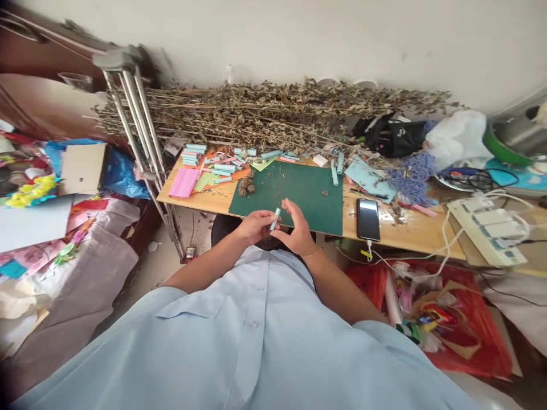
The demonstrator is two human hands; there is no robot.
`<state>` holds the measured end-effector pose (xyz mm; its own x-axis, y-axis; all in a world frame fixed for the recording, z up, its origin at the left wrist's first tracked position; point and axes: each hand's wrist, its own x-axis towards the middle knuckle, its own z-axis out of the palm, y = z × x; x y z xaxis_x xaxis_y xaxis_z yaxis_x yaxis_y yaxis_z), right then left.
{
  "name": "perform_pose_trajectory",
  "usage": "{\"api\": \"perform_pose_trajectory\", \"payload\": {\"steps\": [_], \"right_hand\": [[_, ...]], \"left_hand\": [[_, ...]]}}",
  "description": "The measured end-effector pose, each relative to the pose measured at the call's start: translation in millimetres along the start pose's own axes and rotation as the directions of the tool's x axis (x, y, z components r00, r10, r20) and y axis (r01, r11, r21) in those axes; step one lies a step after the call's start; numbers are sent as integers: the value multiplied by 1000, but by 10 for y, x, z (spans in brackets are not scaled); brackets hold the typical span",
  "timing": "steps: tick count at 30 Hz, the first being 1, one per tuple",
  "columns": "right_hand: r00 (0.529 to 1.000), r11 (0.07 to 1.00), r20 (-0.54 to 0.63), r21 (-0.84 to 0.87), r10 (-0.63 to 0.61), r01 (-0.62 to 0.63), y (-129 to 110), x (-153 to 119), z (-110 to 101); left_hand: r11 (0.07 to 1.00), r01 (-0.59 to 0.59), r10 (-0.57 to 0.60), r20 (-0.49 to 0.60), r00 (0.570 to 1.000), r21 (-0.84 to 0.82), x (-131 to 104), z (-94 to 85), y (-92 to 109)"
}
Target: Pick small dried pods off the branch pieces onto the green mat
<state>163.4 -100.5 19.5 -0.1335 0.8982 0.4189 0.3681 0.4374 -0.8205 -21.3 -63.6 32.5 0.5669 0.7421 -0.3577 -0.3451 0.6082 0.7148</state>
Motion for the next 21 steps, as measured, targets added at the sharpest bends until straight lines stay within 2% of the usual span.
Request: {"api": "perform_pose_trajectory", "payload": {"steps": [3,6,10,13,15,17,19,21], "right_hand": [[975,966,-65,169,212,-198,37,41,-17],[922,906,-56,218,383,-363,78,77,-38],[906,892,-15,186,423,-413,66,79,-66],[908,901,-56,168,415,-401,2,69,-64],[893,882,-65,208,444,-423,-30,77,-60],[853,811,-31,332,520,-482,-36,97,-60],[803,701,34,468,594,-538,-22,119,-65],[773,628,86,528,629,-571,-7,132,-70]], "left_hand": [[993,-6,6,4,1000,114,-7,-1,28],[976,-1,2,-7,1000,217,-19,-3,44],[958,12,-2,-35,999,285,-27,6,34],[958,8,6,-48,999,287,-27,28,10],[962,-5,20,-52,998,274,-18,41,-2],[963,-23,38,-53,998,267,-4,48,-3],[957,-42,60,-53,997,287,6,50,9],[939,-51,74,-53,996,340,6,51,29]]}}
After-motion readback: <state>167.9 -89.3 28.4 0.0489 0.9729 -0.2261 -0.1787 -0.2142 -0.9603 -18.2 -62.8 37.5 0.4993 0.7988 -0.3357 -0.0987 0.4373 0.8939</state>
